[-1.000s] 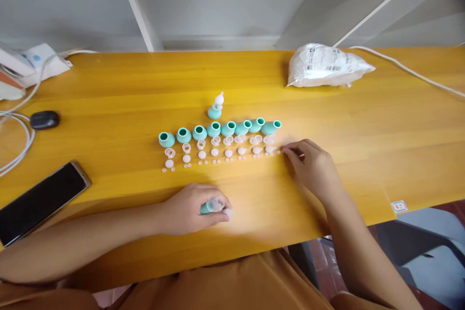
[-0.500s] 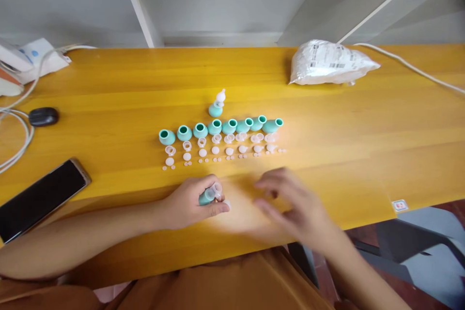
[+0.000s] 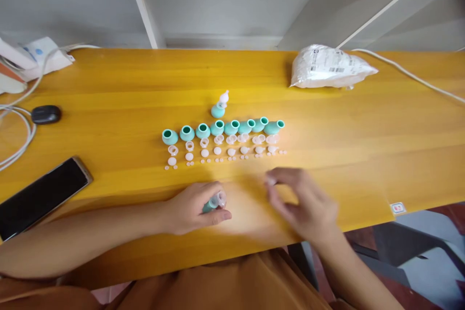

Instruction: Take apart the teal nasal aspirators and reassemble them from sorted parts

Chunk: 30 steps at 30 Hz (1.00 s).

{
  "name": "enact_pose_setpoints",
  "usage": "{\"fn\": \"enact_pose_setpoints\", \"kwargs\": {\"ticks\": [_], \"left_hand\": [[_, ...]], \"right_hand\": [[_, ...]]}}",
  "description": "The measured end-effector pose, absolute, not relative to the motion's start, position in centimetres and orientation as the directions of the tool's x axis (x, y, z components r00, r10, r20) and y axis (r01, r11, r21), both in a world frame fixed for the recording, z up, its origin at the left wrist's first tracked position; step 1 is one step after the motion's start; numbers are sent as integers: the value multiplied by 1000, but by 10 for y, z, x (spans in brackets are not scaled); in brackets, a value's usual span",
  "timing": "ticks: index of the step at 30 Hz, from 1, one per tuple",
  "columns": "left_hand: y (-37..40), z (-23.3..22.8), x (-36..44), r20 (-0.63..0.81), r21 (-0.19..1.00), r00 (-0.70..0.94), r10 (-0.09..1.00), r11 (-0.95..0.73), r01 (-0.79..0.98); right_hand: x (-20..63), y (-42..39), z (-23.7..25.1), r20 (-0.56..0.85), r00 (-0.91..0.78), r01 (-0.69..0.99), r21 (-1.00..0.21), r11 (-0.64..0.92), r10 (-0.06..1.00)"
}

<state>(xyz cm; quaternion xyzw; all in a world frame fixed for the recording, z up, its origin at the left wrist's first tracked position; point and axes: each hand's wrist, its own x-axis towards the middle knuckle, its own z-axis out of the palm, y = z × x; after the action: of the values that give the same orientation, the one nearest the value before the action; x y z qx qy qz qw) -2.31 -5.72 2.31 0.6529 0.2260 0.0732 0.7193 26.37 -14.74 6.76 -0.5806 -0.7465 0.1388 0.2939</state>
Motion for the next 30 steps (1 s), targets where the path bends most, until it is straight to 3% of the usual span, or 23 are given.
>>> {"fn": "enact_pose_setpoints", "kwargs": {"ticks": [3,5,12,26,30], "left_hand": [[-57,21,-24,-215,976,899,381,118,183],[-57,20,-24,-206,978,902,379,110,177],[-54,22,-23,-222,975,905,363,97,200],[-53,25,-23,-218,976,897,384,97,196],[-58,21,-24,-135,987,894,426,137,84]], "right_hand": [[310,-129,54,159,238,761,-644,-82,958],[336,-119,42,121,288,752,-643,-146,950],[359,-107,14,225,100,873,-487,23,969],[361,-112,18,79,-3,868,-494,42,997],[356,-114,33,136,55,875,-483,17,989]]}}
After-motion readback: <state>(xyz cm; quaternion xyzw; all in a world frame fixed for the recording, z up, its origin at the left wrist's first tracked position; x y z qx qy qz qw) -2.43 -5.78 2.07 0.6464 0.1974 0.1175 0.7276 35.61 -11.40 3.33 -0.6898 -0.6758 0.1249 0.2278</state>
